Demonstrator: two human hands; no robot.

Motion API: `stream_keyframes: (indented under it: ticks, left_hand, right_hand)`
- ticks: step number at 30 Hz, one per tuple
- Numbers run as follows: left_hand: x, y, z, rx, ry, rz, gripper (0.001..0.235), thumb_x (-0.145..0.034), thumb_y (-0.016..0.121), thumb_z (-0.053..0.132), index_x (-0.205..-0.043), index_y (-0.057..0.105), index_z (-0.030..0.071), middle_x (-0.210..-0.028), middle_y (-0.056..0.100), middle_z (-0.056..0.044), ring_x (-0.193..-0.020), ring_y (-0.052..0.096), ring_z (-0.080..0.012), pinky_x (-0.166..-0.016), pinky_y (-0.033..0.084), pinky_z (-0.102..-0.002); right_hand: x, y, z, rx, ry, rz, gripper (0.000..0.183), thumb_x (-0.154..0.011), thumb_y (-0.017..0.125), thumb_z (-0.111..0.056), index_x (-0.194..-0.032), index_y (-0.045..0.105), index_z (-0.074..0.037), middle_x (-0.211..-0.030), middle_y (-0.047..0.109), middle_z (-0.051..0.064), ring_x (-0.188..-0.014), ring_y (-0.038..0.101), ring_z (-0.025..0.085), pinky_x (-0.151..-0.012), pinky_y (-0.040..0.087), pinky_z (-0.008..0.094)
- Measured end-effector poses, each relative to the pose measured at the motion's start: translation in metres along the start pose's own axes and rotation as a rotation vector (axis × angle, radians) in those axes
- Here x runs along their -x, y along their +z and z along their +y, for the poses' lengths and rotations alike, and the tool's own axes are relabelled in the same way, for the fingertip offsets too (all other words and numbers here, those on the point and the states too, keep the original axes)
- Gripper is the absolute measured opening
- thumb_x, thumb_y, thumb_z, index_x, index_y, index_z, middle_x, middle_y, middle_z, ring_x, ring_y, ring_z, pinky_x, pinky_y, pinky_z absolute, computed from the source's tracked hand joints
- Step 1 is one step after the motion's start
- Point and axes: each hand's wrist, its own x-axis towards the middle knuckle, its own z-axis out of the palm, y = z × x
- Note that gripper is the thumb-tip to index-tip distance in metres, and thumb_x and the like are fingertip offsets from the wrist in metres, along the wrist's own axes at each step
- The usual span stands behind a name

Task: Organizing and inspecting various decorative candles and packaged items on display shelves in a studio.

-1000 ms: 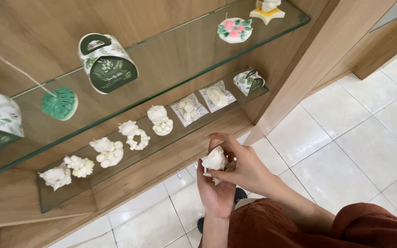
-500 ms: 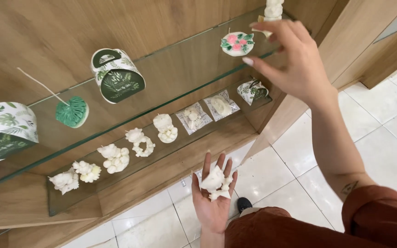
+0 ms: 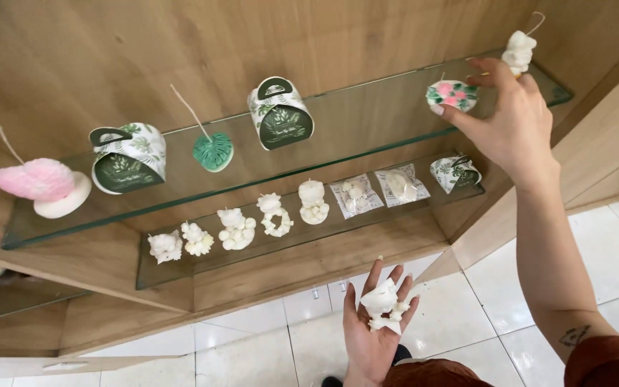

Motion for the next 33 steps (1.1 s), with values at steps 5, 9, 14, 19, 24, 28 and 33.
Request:
stream_keyframes:
  ticks: [5,9,14,19,24,28,33]
  left_hand:
    - [0.0,-0.004,0.003,-0.005,-0.011,-0.024,0.068,-0.101,0.031,0.057,-0.153,0.048,0.016,-0.154,0.052,-0.014,-0.143,0.049,-0.0311,-0.116,0.044,-0.049]
    - [0.002,-0.004,0.004,0.001,-0.014,-0.023,0.068,-0.101,0.03,0.057,-0.152,0.048,0.016,-0.153,0.052,-0.014,-0.143,0.049,-0.0314,-0.116,0.044,-0.05]
    - [0.003,0.0,0.008,-0.025,-0.023,0.003,0.069,-0.101,0.027,0.056,-0.153,0.048,0.016,-0.153,0.052,-0.014,-0.143,0.049,-0.0306,-0.116,0.044,-0.049]
    - [0.002,-0.001,0.009,-0.015,-0.025,0.006,0.069,-0.1,0.028,0.056,-0.152,0.047,0.015,-0.153,0.052,-0.015,-0.143,0.048,-0.0314,-0.116,0.043,-0.049]
    - [0.005,0.001,0.01,0.018,-0.025,0.031,0.07,-0.1,0.029,0.056,-0.152,0.047,0.014,-0.154,0.05,-0.016,-0.144,0.047,-0.0322,-0.116,0.043,-0.05]
    - [0.008,0.0,0.012,0.007,0.0,0.065,0.069,-0.1,0.031,0.056,-0.152,0.048,0.013,-0.154,0.051,-0.016,-0.143,0.047,-0.0329,-0.115,0.043,-0.05]
    - [0.008,-0.001,0.012,0.026,0.022,0.096,0.069,-0.1,0.032,0.056,-0.151,0.048,0.013,-0.153,0.051,-0.017,-0.142,0.048,-0.0335,-0.114,0.043,-0.051]
  right_hand:
    - [-0.008,0.004,0.016,0.042,-0.159,0.008,0.062,-0.089,0.092,-0.035,-0.136,0.064,-0.005,-0.111,0.077,0.007,-0.12,0.065,0.032,-0.096,0.054,0.044]
    - [-0.012,0.006,0.011,0.023,-0.086,-0.005,0.069,-0.084,0.094,-0.037,-0.134,0.063,-0.002,-0.11,0.075,0.01,-0.116,0.065,0.032,-0.091,0.054,0.044]
    - [-0.017,0.018,0.013,0.049,-0.132,0.006,0.081,-0.082,0.098,-0.037,-0.144,0.058,-0.002,-0.108,0.076,0.009,-0.112,0.067,0.031,-0.092,0.055,0.044]
    - [-0.022,0.026,-0.035,-0.058,-0.089,-0.04,0.084,-0.07,0.098,-0.036,-0.138,0.059,-0.005,-0.105,0.076,0.008,-0.099,0.067,0.028,-0.087,0.052,0.044]
    - [-0.02,0.044,-0.075,-0.133,-0.152,-0.009,0.08,-0.072,0.098,-0.036,-0.136,0.06,-0.008,-0.103,0.078,0.004,-0.098,0.064,0.026,-0.091,0.048,0.042]
    - [-0.021,0.052,-0.086,-0.163,-0.113,-0.019,0.08,-0.07,0.098,-0.036,-0.135,0.06,-0.01,-0.099,0.076,0.004,-0.098,0.062,0.027,-0.09,0.044,0.043]
    - [-0.023,0.061,-0.08,-0.165,-0.137,-0.015,0.08,-0.071,0.097,-0.036,-0.137,0.06,-0.01,-0.099,0.075,0.003,-0.099,0.062,0.027,-0.091,0.044,0.043]
